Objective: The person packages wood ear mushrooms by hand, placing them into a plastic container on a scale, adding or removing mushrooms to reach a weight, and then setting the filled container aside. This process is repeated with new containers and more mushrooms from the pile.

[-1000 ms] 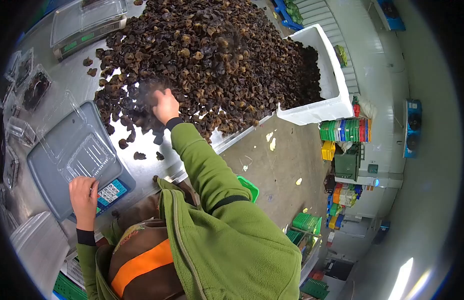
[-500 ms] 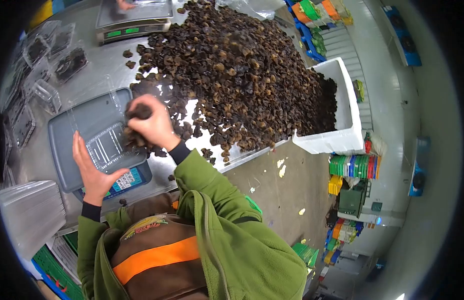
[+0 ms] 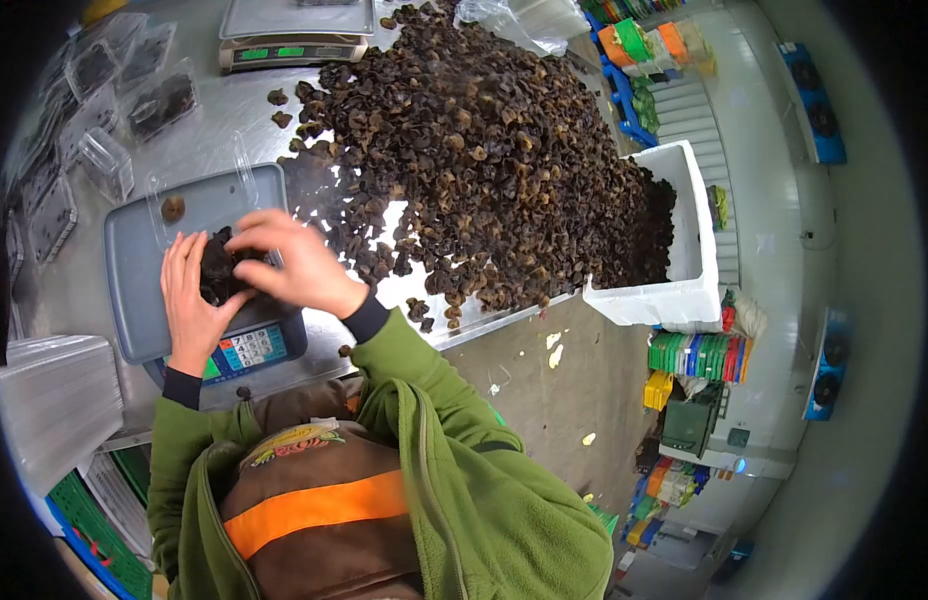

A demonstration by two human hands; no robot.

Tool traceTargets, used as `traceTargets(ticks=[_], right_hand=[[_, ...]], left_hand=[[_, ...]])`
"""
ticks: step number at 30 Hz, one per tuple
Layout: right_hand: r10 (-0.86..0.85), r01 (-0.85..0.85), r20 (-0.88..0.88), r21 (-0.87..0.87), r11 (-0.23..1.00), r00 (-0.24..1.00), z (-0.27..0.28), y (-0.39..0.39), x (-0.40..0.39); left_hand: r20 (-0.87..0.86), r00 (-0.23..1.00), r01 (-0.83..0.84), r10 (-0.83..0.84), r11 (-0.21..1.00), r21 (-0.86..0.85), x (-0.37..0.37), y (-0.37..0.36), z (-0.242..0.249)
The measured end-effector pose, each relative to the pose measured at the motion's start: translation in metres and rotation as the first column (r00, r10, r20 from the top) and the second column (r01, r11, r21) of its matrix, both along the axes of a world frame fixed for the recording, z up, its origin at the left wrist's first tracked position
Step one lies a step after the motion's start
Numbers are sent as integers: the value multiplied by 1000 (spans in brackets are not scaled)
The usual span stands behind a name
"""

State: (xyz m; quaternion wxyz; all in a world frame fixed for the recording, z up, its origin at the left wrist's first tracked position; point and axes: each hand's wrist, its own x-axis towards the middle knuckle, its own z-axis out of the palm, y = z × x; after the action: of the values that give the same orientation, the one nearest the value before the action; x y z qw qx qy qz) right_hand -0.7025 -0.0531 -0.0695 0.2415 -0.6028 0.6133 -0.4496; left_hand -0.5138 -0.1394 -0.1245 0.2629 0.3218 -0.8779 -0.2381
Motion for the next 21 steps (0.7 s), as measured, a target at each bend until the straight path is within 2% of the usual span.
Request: traceTargets(ticks=[1,2,3,4,5,7,9,10,11,13,15,16,18,19,21], right_hand=[[-114,114,-36,-1,994,993,-6,9,-13],[-240,237,17,109,965,971,-23,22,-25],[-362,350,-2,257,901,932,-45,40,-38],[-380,447,-252,311,839,890,-59,57,-47],[-321,471,-372,448,760,871,-87,78,-59],[-252,535,-576,396,746,778,-140,115,-53],[-228,512,-626,319,798,746,-156,123,-21],[-137,527,-745,317,789,653,-156,125,-9],[-147,507,-758,267,819,636,-165,127,-8],[-280,526,-663,201,826,694,-180,128,-16],[-342,546,-540,276,791,769,-186,133,-34],[-446,582,-456,215,784,770,-185,133,-41],[-544,621,-436,42,783,717,-190,134,-69],[-586,655,-433,13,756,685,-175,131,-74],[-663,691,-287,-6,723,691,-143,119,-75]], left_hand=[[-7,1000,-2,2,999,39,3,0,6],[11,1000,-19,18,999,46,10,0,8],[15,1000,-26,25,999,44,17,-2,10],[3,999,-51,51,997,51,27,-4,12],[-9,996,-83,84,995,60,35,-5,13],[-20,992,-122,124,991,58,51,-8,12],[-92,971,-211,220,973,90,62,-11,15],[-111,954,-268,278,959,97,65,-12,16],[-104,949,-289,298,953,93,70,-15,16],[-181,891,-380,416,902,206,81,-22,13],[-190,866,-427,463,881,202,95,-26,12],[-202,845,-453,496,863,226,102,-28,13],[-211,801,-510,560,823,249,117,-33,10],[-209,800,-512,562,822,250,126,-35,6],[-238,733,-577,637,768,280,141,-41,-4]])
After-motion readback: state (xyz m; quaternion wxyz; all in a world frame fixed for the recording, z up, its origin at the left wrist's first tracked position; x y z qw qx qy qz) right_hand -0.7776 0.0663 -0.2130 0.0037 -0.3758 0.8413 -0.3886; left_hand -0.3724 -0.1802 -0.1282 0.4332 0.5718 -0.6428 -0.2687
